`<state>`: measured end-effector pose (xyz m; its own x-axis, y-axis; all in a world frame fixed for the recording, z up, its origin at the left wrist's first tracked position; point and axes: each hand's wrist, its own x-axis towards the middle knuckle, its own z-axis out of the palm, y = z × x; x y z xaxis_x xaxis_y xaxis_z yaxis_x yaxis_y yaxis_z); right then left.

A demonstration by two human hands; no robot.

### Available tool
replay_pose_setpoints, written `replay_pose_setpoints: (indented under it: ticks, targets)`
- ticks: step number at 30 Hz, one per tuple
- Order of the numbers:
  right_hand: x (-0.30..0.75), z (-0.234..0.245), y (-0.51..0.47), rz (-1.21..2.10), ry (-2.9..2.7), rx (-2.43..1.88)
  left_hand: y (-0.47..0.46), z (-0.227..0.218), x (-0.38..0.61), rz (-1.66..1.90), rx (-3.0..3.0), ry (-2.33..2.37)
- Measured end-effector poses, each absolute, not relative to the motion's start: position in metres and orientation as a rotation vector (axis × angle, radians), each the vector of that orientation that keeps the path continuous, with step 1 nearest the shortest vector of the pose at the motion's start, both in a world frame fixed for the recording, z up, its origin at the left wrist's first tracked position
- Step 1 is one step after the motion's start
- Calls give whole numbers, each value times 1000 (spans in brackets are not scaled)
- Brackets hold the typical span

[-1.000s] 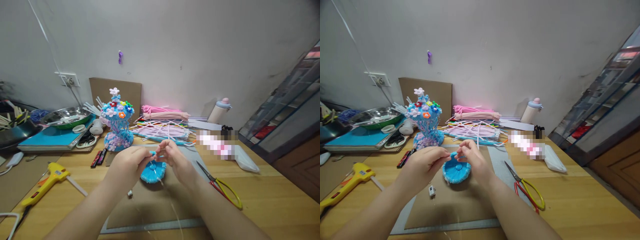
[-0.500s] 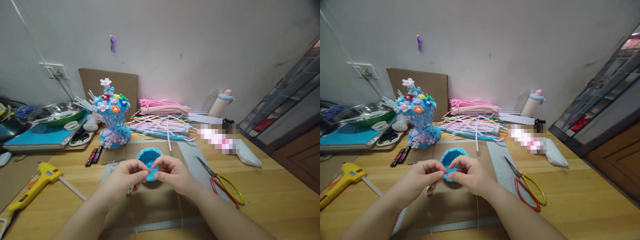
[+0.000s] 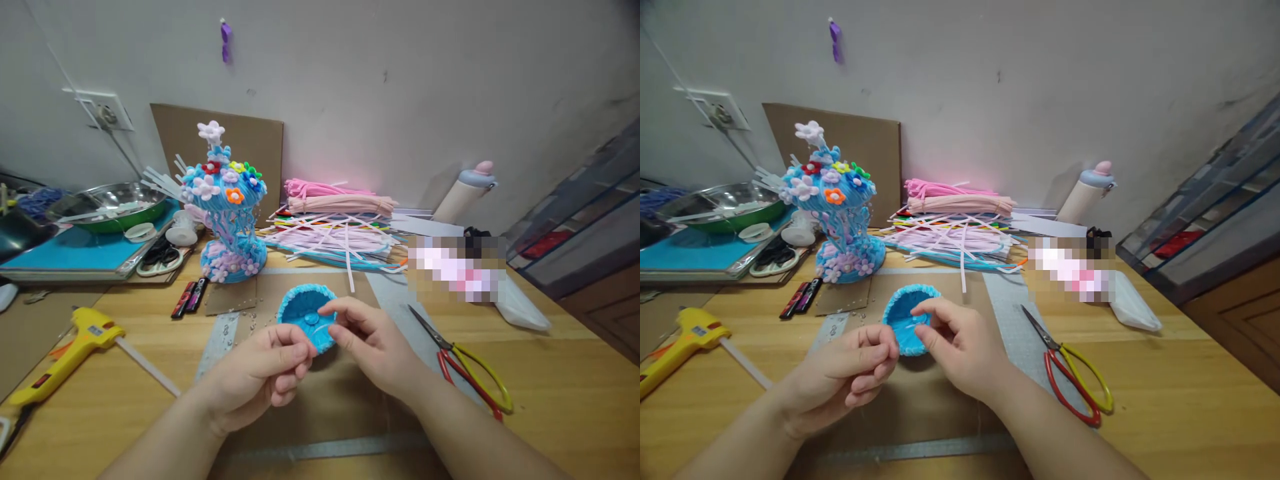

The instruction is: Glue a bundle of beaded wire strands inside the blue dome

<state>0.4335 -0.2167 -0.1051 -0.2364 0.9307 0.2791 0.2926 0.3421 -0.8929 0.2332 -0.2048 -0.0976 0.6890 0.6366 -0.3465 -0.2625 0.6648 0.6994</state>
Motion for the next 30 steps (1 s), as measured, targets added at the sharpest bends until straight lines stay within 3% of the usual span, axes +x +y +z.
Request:
replay_pose_setpoints:
  ticks: [5,30]
  targets:
    - [432,-101,-221,767,-2003,-903,-207,-98,236,519,716,697]
    - [412,-110,-240,864,-1599,-996,-210,-97,238,593,773,625]
